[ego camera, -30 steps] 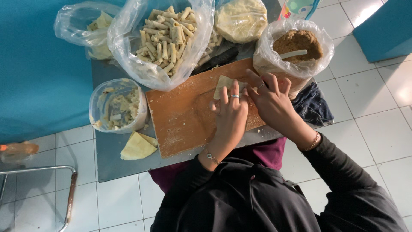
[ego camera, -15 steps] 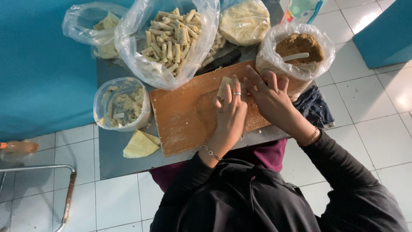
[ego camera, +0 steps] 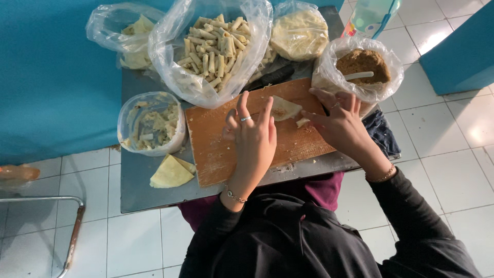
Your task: The person sits at a metal table and folds triangular pieces of thin dough around a spoonful of brown filling, pressing the edges closed by hand on a wooden board. They place the folded triangles on the board, take new dough pieces, and repeat the folding cycle, occasionally reaching into a bag of dough pieces or the filling container.
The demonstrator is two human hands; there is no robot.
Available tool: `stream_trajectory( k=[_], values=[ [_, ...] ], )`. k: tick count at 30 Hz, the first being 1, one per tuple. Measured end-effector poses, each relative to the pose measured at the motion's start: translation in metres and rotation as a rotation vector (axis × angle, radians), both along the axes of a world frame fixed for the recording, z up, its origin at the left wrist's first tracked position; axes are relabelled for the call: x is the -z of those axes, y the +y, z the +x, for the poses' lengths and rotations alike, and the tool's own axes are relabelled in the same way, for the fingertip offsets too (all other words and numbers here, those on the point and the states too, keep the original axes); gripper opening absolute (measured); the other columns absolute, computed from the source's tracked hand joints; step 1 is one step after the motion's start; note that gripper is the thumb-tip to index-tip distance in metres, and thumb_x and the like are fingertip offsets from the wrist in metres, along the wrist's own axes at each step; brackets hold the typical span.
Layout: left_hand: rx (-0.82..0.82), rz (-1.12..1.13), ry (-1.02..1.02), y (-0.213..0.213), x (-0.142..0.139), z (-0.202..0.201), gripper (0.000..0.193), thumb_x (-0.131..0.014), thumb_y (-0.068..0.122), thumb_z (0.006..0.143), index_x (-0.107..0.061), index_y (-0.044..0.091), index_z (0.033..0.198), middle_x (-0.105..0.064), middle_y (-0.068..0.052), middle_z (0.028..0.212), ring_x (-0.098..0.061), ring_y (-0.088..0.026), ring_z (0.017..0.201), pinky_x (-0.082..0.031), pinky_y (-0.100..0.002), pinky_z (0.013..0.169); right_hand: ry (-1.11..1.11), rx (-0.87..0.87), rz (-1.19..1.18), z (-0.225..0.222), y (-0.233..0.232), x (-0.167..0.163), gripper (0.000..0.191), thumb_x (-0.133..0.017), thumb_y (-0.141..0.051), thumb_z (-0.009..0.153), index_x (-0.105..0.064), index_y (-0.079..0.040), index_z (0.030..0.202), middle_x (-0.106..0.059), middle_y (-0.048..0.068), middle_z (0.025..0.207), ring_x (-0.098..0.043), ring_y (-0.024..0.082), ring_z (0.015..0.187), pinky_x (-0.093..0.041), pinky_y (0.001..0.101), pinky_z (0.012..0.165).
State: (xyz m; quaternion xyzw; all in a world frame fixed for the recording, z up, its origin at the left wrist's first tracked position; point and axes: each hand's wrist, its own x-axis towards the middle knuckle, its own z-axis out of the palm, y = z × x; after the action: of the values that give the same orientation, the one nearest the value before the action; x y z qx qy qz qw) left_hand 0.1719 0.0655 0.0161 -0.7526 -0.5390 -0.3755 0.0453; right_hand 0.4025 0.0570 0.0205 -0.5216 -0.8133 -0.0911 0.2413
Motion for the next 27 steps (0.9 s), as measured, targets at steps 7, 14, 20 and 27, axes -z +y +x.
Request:
stream_trajectory(
  k=[7, 14, 20, 27],
  values=[
    [0.005, -0.006, -0.014, -0.003, 0.002, -0.003, 0.046, -0.072, 0.024, 0.092, -0.064, 0.024, 0.137, -0.035, -0.016, 0.154, -0.041, -0.043, 0.125, -0.034, -0.060, 0.095, 0.029, -0.011, 0.025, -0.001, -0.007, -0.005, 0.024, -0.079, -0.032, 0.083, -0.081, -0.029, 0.107, -0.054, -0.001, 0.148, -0.042, 0.038, 0.126, -0.033, 0.0506, 0.114],
    [0.001, -0.039, -0.021, 0.003, 0.006, -0.016, 0.035, -0.072, 0.027, 0.093, -0.070, 0.022, 0.127, -0.046, -0.011, 0.140, -0.042, -0.035, 0.126, -0.030, -0.056, 0.090, -0.017, -0.113, 0.102, -0.029, -0.013, -0.024, 0.024, -0.082, -0.036, 0.083, -0.081, -0.033, 0.107, -0.056, -0.002, 0.143, -0.043, 0.035, 0.127, -0.031, 0.0510, 0.105],
    [-0.056, -0.027, -0.012, 0.001, 0.006, -0.046, 0.031, -0.073, 0.027, 0.090, -0.073, 0.021, 0.120, -0.053, -0.006, 0.130, -0.046, -0.030, 0.122, -0.028, -0.055, 0.089, 0.082, -0.296, 0.248, -0.072, 0.003, -0.045, 0.030, -0.086, -0.036, 0.075, -0.082, -0.033, 0.105, -0.058, -0.004, 0.137, -0.043, 0.032, 0.124, -0.030, 0.0520, 0.106],
    [0.056, -0.052, -0.006, 0.006, 0.014, -0.059, 0.018, -0.072, 0.025, 0.094, -0.072, 0.014, 0.108, -0.062, -0.005, 0.102, -0.058, -0.026, 0.103, -0.037, -0.048, 0.087, 0.059, -0.222, 0.483, -0.106, 0.096, -0.059, 0.019, -0.085, -0.031, 0.089, -0.081, -0.034, 0.108, -0.062, -0.007, 0.135, -0.044, 0.027, 0.128, -0.032, 0.0482, 0.108]
  ],
)
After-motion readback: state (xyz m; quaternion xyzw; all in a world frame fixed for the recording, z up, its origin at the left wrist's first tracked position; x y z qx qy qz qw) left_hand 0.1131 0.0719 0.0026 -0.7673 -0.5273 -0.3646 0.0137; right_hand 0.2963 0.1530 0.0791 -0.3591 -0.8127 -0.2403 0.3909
